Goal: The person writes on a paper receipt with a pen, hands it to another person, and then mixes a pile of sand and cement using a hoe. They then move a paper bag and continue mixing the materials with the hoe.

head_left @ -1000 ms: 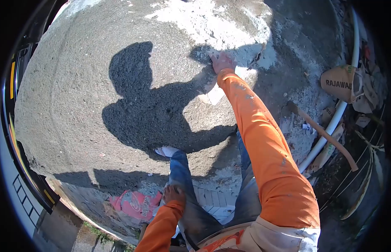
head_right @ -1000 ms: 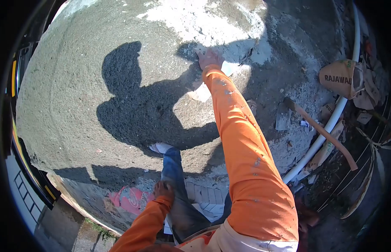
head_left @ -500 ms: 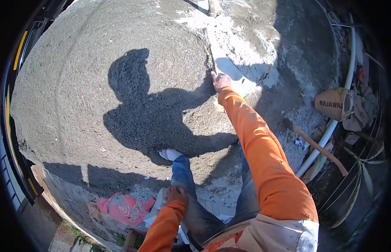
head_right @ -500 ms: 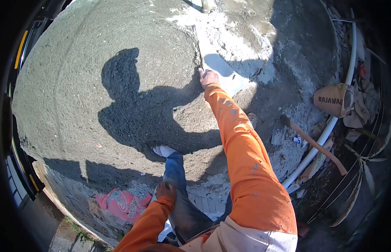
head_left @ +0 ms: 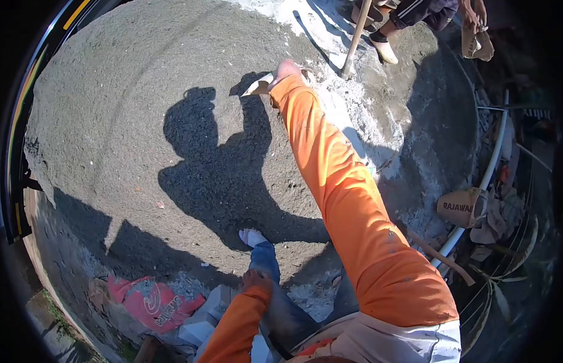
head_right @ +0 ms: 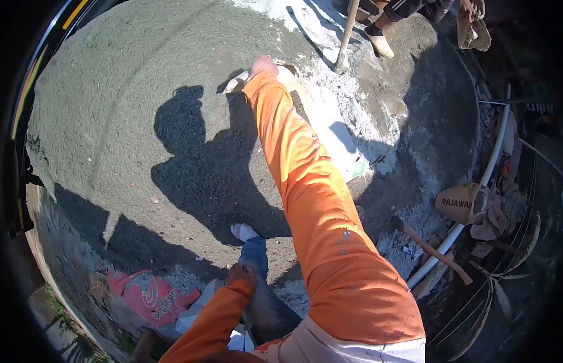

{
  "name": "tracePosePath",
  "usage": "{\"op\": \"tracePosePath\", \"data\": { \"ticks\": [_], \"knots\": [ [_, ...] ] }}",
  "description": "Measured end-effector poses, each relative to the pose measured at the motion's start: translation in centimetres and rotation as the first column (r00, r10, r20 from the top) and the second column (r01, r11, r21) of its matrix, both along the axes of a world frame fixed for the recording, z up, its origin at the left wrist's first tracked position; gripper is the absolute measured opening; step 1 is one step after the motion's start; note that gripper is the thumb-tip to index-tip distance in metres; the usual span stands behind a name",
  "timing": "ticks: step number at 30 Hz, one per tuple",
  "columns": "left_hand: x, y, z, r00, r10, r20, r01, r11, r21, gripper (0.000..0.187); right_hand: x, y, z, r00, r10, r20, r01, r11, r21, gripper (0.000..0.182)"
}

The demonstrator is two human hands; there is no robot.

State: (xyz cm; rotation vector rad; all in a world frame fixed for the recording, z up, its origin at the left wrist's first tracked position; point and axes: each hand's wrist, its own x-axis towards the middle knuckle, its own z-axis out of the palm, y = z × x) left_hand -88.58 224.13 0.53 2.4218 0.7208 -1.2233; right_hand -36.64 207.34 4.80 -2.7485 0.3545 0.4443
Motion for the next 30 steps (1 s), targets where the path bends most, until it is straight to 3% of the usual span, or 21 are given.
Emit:
{"op": "tracePosePath", "data": {
  "ticks": [2,4,5,6,7,8,10,11,12,14,15,17,18,20,22,23,25,26,27,29,30],
  "knots": [
    [-0.1,0.5,-1.2,0.997,0.018,0.079,-0.018,1.000,0.006,0.037,3.3,1.5,0.4,0.999,-0.026,0.026,0.026,1.000,0.004,0.036],
    [-1.4,1.1,-3.7,0.986,-0.040,0.163,0.040,0.999,0.001,0.037,2.3,3.8,1.0,0.985,0.153,0.082,-0.149,0.987,-0.060,0.033],
    [-0.9,1.1,-3.4,0.984,-0.042,0.173,0.045,0.999,-0.012,0.038,0.8,5.2,0.2,0.995,0.096,-0.034,-0.097,0.994,-0.043,0.030],
    [-0.3,1.1,-3.1,0.982,-0.044,0.182,0.049,0.998,-0.025,0.038,-1.7,6.6,-0.9,0.996,0.089,-0.031,-0.090,0.995,-0.040,0.030],
    [0.7,0.7,-2.3,0.981,-0.072,0.179,0.074,0.997,-0.005,0.039,-4.8,8.0,-2.8,0.935,-0.356,-0.006,0.344,0.900,0.268,0.034],
    [1.0,0.6,-1.6,0.981,-0.110,0.157,0.109,0.994,0.016,0.039,-8.6,8.4,-4.8,0.681,-0.720,-0.136,0.667,0.533,0.521,0.045],
    [1.7,0.3,-1.9,0.988,-0.124,0.093,0.125,0.992,0.002,0.040,-14.6,5.6,-8.8,0.737,-0.675,0.022,0.582,0.652,0.487,0.048],
    [1.6,0.1,-1.8,0.991,-0.127,0.032,0.128,0.992,-0.020,0.041,-17.4,2.7,-8.3,0.751,-0.659,-0.042,0.556,0.597,0.578,0.047],
    [1.1,-0.2,-2.0,0.988,-0.151,0.008,0.152,0.988,-0.025,0.041,-18.8,0.3,-4.1,0.699,-0.688,-0.193,0.652,0.504,0.566,0.047],
    [1.0,-0.8,-3.0,0.997,-0.072,-0.019,0.071,0.996,-0.045,0.043,-21.0,-5.1,-7.5,0.818,-0.571,0.065,0.495,0.757,0.425,0.044],
    [1.0,-1.4,-3.0,0.995,-0.096,-0.025,0.095,0.994,-0.046,0.043,-21.5,-7.8,-8.8,0.804,-0.591,0.060,0.516,0.745,0.422,0.044],
    [1.4,-2.1,-3.0,0.988,-0.132,-0.085,0.130,0.991,-0.033,0.044,-21.1,-12.3,-9.6,0.950,-0.149,0.275,0.098,0.977,0.190,0.038],
    [1.9,-2.5,-3.0,0.985,-0.151,-0.088,0.149,0.989,-0.022,0.044,-20.8,-14.1,-9.7,0.947,-0.171,0.272,0.118,0.973,0.200,0.038],
    [1.4,-3.7,-2.8,0.963,-0.269,0.000,0.269,0.962,0.055,0.037,-21.1,-17.3,-10.2,0.947,-0.297,0.122,0.231,0.894,0.383,0.028],
    [2.3,-5.7,-1.5,0.965,-0.232,-0.120,0.239,0.970,0.042,0.041,-22.2,-21.0,-13.0,0.893,-0.436,-0.111,0.442,0.808,0.390,0.026],
    [3.1,-6.6,-1.0,0.955,-0.200,-0.220,0.211,0.977,0.027,0.045,-21.8,-22.2,-13.7,0.827,-0.492,-0.273,0.561,0.752,0.346,0.033],
    [3.6,-7.9,-0.2,0.947,-0.206,-0.245,0.218,0.976,0.022,0.046,-23.1,-24.1,-20.9,0.727,-0.616,-0.303,0.656,0.494,0.570,0.057],
    [3.6,-8.1,0.2,0.939,-0.213,-0.271,0.226,0.974,0.015,0.047,-23.1,-23.9,-18.6,0.808,-0.510,-0.293,0.588,0.711,0.385,0.065],
    [2.2,-7.8,-0.7,0.949,-0.190,-0.251,0.205,0.978,0.031,0.047,-23.3,-23.2,-16.9,0.793,-0.518,-0.320,0.609,0.680,0.409,0.071],
    [-1.2,-6.8,-3.9,0.966,-0.257,0.034,0.251,0.960,0.125,0.041,-22.7,-20.5,-12.8,0.805,-0.491,-0.332,0.592,0.651,0.474,0.079],
    [-0.7,-6.4,-3.5,0.958,-0.285,-0.022,0.286,0.958,0.036,0.044,-22.5,-19.2,-10.5,0.820,-0.467,-0.331,0.573,0.649,0.501,0.081]
  ]
}}
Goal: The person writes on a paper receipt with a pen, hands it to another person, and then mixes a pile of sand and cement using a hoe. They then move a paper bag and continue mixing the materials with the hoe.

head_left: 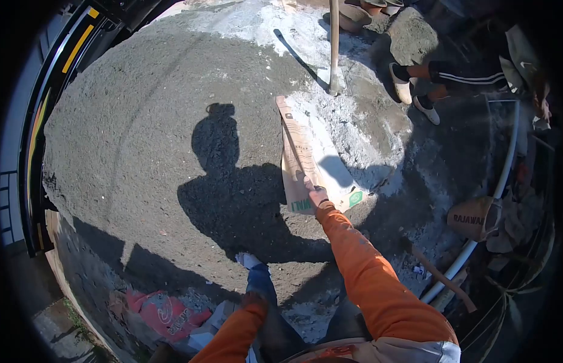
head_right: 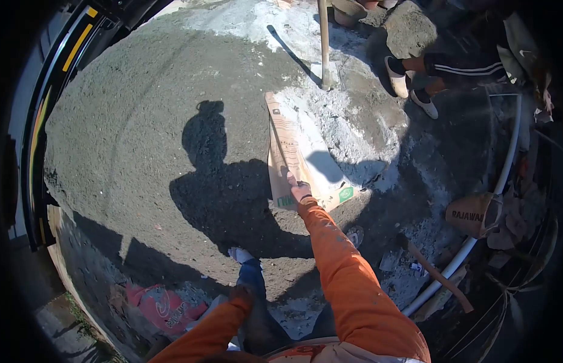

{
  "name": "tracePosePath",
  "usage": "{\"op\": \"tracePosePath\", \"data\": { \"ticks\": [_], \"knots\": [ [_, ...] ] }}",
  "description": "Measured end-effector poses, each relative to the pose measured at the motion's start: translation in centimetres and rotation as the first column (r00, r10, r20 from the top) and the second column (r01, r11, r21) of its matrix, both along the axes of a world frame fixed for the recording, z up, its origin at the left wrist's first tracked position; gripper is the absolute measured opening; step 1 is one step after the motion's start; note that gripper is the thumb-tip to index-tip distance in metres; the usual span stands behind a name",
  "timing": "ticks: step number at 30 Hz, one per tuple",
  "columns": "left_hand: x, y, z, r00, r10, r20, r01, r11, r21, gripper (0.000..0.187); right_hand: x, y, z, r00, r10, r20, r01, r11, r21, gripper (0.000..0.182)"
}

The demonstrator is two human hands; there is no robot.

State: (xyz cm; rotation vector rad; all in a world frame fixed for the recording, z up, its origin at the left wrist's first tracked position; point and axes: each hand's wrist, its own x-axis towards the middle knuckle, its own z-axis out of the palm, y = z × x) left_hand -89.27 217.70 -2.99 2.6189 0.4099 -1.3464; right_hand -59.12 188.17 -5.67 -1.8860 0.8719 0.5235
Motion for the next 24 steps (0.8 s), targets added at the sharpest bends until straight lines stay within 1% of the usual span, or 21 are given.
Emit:
{"op": "tracePosePath", "data": {
  "ticks": [2,3,4,6,7,8,9,10,11,12,14,15,16,17,18,19,20,21,22,23,24],
  "knots": [
    [-0.1,0.3,0.3,0.995,0.035,0.096,-0.036,0.999,0.012,0.045,2.6,1.7,-3.9,0.998,0.003,-0.058,-0.005,1.000,-0.031,0.068],
    [-0.8,0.4,0.6,0.991,0.039,0.127,-0.042,0.999,0.026,0.047,4.8,1.8,-3.4,1.000,0.026,-0.012,-0.027,0.999,-0.032,0.068],
    [-1.0,0.2,1.1,0.986,0.043,0.160,-0.050,0.998,0.039,0.048,7.3,1.6,-1.9,0.990,0.140,0.003,-0.139,0.988,-0.073,0.060],
    [-0.8,0.3,4.0,0.980,0.104,0.172,-0.107,0.994,0.011,0.048,9.3,2.4,4.2,0.961,0.270,0.053,-0.263,0.958,-0.111,0.052],
    [-1.1,0.8,2.7,0.956,0.262,0.134,-0.274,0.959,0.076,0.029,8.4,2.5,8.7,0.954,0.298,0.035,-0.287,0.939,-0.189,0.045],
    [0.2,0.2,8.3,0.856,0.486,0.176,-0.485,0.873,-0.052,0.039,7.6,1.8,13.0,0.947,0.321,0.024,-0.302,0.912,-0.278,0.040],
    [1.0,-0.4,10.0,0.782,0.547,0.299,-0.550,0.831,-0.084,0.039,6.2,0.7,15.5,0.941,0.337,-0.006,-0.317,0.878,-0.359,0.035],
    [-0.8,-0.4,12.1,0.709,0.590,0.386,-0.606,0.790,-0.095,0.039,5.0,-1.2,10.6,0.796,0.605,0.013,-0.498,0.666,-0.555,0.035],
    [-2.0,-0.2,13.4,0.706,0.592,0.388,-0.611,0.787,-0.086,0.039,2.9,-2.8,14.0,0.769,0.639,0.020,-0.558,0.686,-0.468,0.035],
    [-2.1,0.4,13.6,0.710,0.585,0.392,-0.619,0.784,-0.049,0.037,2.2,-3.7,17.0,0.763,0.646,0.029,-0.561,0.683,-0.468,0.035],
    [-3.7,1.8,12.6,0.716,0.591,0.373,-0.636,0.772,-0.001,0.035,-0.5,-5.7,21.3,0.917,0.354,0.185,-0.262,0.882,-0.392,0.034],
    [-3.9,3.1,11.2,0.737,0.618,0.273,-0.648,0.761,0.028,0.035,-1.4,-7.1,23.6,0.943,0.273,0.189,-0.194,0.915,-0.354,0.036],
    [-3.7,4.2,10.2,0.868,0.462,0.182,-0.488,0.863,0.134,0.034,-1.9,-8.8,25.0,0.967,0.178,0.185,-0.114,0.943,-0.313,0.038],
    [-2.9,4.3,11.4,0.986,0.159,0.041,-0.164,0.969,0.186,0.031,-2.4,-11.6,24.3,0.961,0.235,0.147,-0.181,0.933,-0.311,0.044],
    [-1.5,3.9,12.9,0.980,-0.165,-0.113,0.184,0.966,0.181,0.031,-3.3,-14.0,24.1,0.969,0.222,0.108,-0.168,0.913,-0.372,0.053],
    [-1.6,4.1,11.5,0.995,-0.104,-0.006,0.103,0.977,0.189,0.031,-4.5,-17.1,21.8,0.958,0.220,0.185,-0.123,0.896,-0.428,0.053],
    [-1.5,4.3,9.9,0.963,-0.264,0.046,0.253,0.952,0.171,0.031,-6.5,-19.4,23.4,0.928,0.236,0.287,-0.079,0.880,-0.468,0.052],
    [-0.5,1.8,12.3,0.783,0.587,0.207,-0.584,0.808,-0.080,0.033,-7.7,-22.7,22.1,0.979,0.193,0.065,-0.153,0.908,-0.391,0.051],
    [1.3,-1.2,16.4,0.757,0.602,0.256,-0.599,0.795,-0.100,0.032,-10.5,-24.3,24.3,0.974,0.211,0.085,-0.144,0.863,-0.484,0.050],
    [1.3,-1.0,13.7,0.743,0.610,0.276,-0.580,0.792,-0.191,0.030,-13.3,-25.8,26.7,0.969,0.225,0.099,-0.129,0.808,-0.575,0.051],
    [1.2,-0.2,10.7,0.768,0.495,0.406,-0.437,0.869,-0.233,0.026,-16.2,-28.0,25.9,0.980,0.159,0.119,-0.068,0.831,-0.551,0.051]
  ]
}}
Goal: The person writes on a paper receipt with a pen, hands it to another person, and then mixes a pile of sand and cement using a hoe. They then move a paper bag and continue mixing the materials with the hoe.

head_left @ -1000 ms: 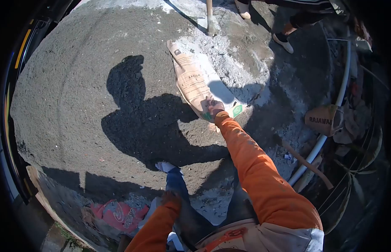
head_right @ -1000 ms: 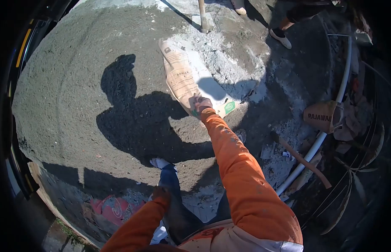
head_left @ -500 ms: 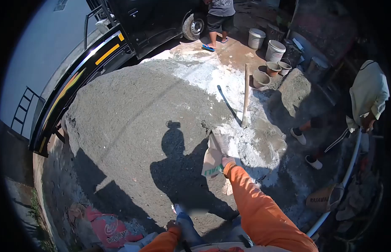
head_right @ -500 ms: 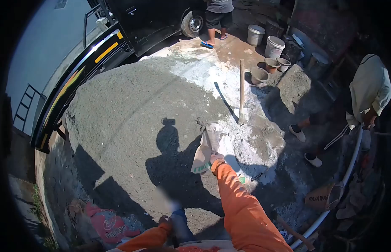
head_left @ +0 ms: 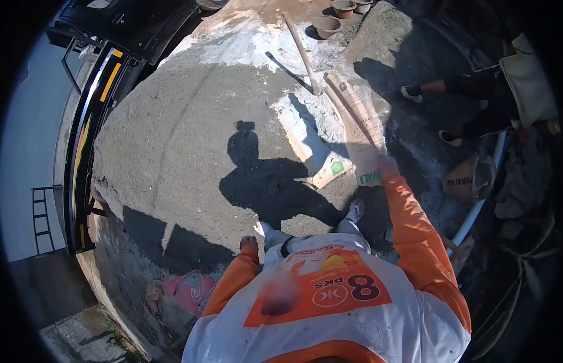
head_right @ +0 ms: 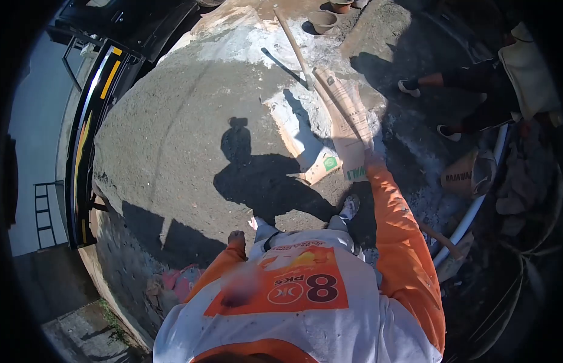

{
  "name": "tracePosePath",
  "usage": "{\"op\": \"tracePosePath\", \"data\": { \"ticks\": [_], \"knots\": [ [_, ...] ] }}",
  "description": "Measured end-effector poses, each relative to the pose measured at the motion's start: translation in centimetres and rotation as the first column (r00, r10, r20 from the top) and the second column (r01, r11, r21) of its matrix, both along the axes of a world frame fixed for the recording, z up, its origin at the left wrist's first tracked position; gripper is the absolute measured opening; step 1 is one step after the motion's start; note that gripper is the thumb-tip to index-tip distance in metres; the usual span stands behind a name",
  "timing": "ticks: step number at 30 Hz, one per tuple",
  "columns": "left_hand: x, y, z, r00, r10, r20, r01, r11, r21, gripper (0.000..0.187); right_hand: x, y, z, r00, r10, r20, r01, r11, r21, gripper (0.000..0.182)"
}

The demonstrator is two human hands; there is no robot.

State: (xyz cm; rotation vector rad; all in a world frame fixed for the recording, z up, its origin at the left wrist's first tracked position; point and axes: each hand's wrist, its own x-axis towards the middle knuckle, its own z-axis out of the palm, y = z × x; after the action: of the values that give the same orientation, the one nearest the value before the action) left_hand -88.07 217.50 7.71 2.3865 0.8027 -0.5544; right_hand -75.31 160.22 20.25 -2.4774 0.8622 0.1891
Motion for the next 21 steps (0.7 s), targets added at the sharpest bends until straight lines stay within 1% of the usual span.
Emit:
{"op": "tracePosePath", "data": {
  "ticks": [1,2,3,4,5,6,7,8,9,10,12,14,16,17,18,19,20,21],
  "knots": [
    [0.7,-1.1,0.7,0.999,-0.035,-0.007,0.036,0.999,0.032,0.026,-2.9,-2.1,-0.8,0.998,-0.065,0.016,0.065,0.997,0.030,0.051],
    [2.2,-2.7,1.4,0.997,-0.073,0.002,0.073,0.996,0.057,0.027,-5.1,-5.4,-3.3,0.980,-0.166,-0.110,0.170,0.985,0.031,0.052],
    [3.0,-3.6,1.7,0.994,-0.112,-0.009,0.112,0.992,0.056,0.027,-7.9,-8.1,-4.9,0.937,-0.259,-0.236,0.271,0.962,0.021,0.053],
    [3.8,-4.2,2.0,0.989,-0.142,0.035,0.142,0.990,0.012,0.027,-10.9,-9.6,-5.2,0.924,-0.295,-0.244,0.308,0.951,0.018,0.053],
    [4.6,-4.7,1.9,0.982,-0.170,0.081,0.173,0.984,-0.034,0.027,-13.9,-10.7,-5.5,0.882,-0.371,-0.290,0.380,0.925,-0.028,0.054],
    [5.1,-5.0,1.9,0.976,-0.208,0.072,0.210,0.977,-0.034,0.027,-17.2,-11.3,-5.8,0.831,-0.443,-0.338,0.445,0.892,-0.075,0.055],
    [5.9,-4.9,1.3,0.973,-0.221,0.066,0.224,0.973,-0.051,0.027,-20.3,-11.5,-6.0,0.811,-0.474,-0.343,0.479,0.874,-0.077,0.055],
    [7.1,-5.3,1.3,0.970,-0.234,0.066,0.239,0.969,-0.069,0.028,-23.2,-11.6,-6.1,0.732,-0.571,-0.370,0.587,0.805,-0.081,0.055],
    [8.1,-5.5,1.3,0.955,-0.294,0.029,0.294,0.956,-0.006,0.028,-26.0,-11.5,-6.3,0.643,-0.655,-0.397,0.684,0.724,-0.088,0.055],
    [9.0,-5.5,1.5,0.945,-0.327,0.025,0.328,0.945,-0.008,0.028,-28.7,-11.2,-6.6,0.618,-0.677,-0.399,0.708,0.700,-0.091,0.055],
    [11.0,-5.9,1.8,0.932,-0.359,-0.045,0.355,0.931,-0.082,0.024,-34.0,-10.3,-8.1,0.502,-0.759,-0.414,0.792,0.596,-0.132,0.053],
    [11.9,-6.8,3.0,0.920,-0.387,0.059,0.390,0.920,-0.049,0.025,-37.3,-8.2,-7.7,0.414,-0.817,-0.401,0.856,0.500,-0.134,0.053],
    [12.7,-8.1,5.1,0.877,-0.468,0.107,0.475,0.878,-0.054,0.026,-40.8,-6.4,-9.0,0.423,-0.775,-0.470,0.839,0.531,-0.120,0.051],
    [13.4,-8.2,4.9,0.849,-0.519,0.104,0.526,0.848,-0.060,0.026,-42.2,-5.2,-9.6,0.412,-0.796,-0.444,0.854,0.507,-0.118,0.050],
    [14.4,-7.3,4.0,0.860,-0.507,0.055,0.509,0.849,-0.139,0.025,-43.3,-4.0,-10.2,0.398,-0.816,-0.419,0.868,0.483,-0.116,0.049],
    [15.2,-6.9,3.4,0.868,-0.497,-0.001,0.485,0.849,-0.210,0.023,-44.0,-3.3,-10.8,0.336,-0.826,-0.453,0.899,0.424,-0.107,0.050],
    [15.6,-7.2,3.6,0.839,-0.543,-0.008,0.530,0.822,-0.211,0.023,-44.5,-2.8,-11.3,0.276,-0.828,-0.488,0.926,0.366,-0.097,0.051],
    [15.8,-7.3,4.3,0.810,-0.587,0.003,0.568,0.783,-0.251,0.023,-44.8,-2.3,-11.3,0.231,-0.837,-0.495,0.942,0.320,-0.101,0.051]
  ]
}}
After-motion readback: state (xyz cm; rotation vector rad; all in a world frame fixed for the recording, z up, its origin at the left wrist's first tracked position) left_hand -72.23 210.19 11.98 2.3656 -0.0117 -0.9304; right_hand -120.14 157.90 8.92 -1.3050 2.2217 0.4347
